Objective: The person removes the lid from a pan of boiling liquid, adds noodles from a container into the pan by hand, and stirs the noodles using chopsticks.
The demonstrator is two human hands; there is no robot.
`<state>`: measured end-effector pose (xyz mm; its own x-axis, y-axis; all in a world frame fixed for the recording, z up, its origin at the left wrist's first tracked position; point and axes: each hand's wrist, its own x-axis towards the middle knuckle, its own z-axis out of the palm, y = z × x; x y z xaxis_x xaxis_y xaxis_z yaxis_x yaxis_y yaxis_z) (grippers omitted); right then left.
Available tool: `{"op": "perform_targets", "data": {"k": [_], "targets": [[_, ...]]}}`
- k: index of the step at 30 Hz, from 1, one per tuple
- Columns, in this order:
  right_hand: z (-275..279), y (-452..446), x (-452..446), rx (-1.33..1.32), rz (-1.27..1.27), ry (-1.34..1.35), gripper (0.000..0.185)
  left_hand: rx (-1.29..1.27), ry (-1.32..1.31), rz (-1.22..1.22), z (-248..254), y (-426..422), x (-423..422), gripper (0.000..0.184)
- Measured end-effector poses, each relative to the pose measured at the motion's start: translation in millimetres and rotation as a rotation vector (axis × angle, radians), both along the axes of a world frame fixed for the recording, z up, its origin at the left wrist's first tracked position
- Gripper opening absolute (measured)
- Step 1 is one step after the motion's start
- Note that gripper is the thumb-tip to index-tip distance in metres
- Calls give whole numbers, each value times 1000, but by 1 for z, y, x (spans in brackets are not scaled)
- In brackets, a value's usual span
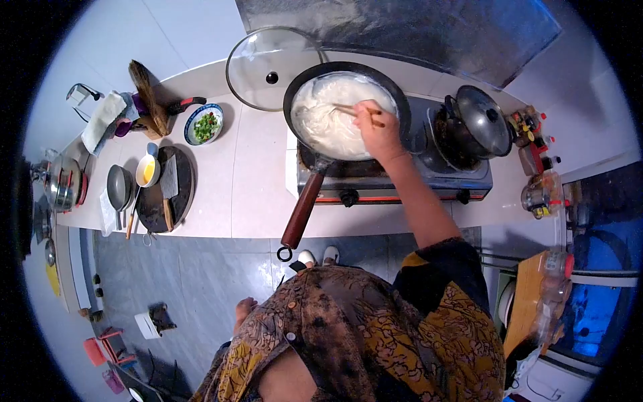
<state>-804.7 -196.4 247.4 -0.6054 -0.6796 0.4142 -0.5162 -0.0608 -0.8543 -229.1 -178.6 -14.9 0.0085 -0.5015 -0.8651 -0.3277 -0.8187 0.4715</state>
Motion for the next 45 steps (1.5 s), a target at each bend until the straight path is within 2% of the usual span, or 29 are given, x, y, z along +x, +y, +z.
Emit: {"op": "perform_targets", "data": {"k": [2,3,7,11,14,15,18,21,24,25,28,29,32,33,36,43,45], "targets": [[6,4,0,70,-41,8,15,5,2,30,-5,-1,1,24],[10,8,6,137,-16,100,13,8,6,42,-7,-4,-1,24],[12,14,-8,84,-148,70,12,41,14,39,-5,-10,-5,24],[8,21,2,33,11,55,14,32,9,57,0,-11,-9,23],[22,24,-8,88,-134,69,15,31,4,47,-6,-10,-5,23],[15,24,-11,70,-99,136,14,31,5,41,-8,-11,-5,23],[5,30,-6,26,6,91,15,44,7,26,-7,-15,-6,23],[23,31,-7,7,-139,-34,15,27,18,48,3,-15,-11,22],[24,37,5,87,5,-12,15,27,27,44,-6,-14,-6,22],[15,39,-10,5,40,171,16,25,28,41,-7,-14,-6,22],[21,43,-15,39,-118,39,15,24,23,44,-4,-12,-5,22],[14,48,-17,59,-40,-7,15,26,18,46,-1,-12,-6,22],[30,53,-13,86,-107,30,15,30,9,40,-3,-13,-6,22],[36,55,-18,126,-135,129,18,31,6,37,-4,-12,-4,22],[34,57,-12,49,-48,95,17,26,29,43,-5,-12,-1,23],[38,69,-18,-118,-244,-107,23,19,24,51,0,-13,-6,23],[38,77,-15,-197,-314,-235,25,25,29,57,-2,-13,-6,23]]}}
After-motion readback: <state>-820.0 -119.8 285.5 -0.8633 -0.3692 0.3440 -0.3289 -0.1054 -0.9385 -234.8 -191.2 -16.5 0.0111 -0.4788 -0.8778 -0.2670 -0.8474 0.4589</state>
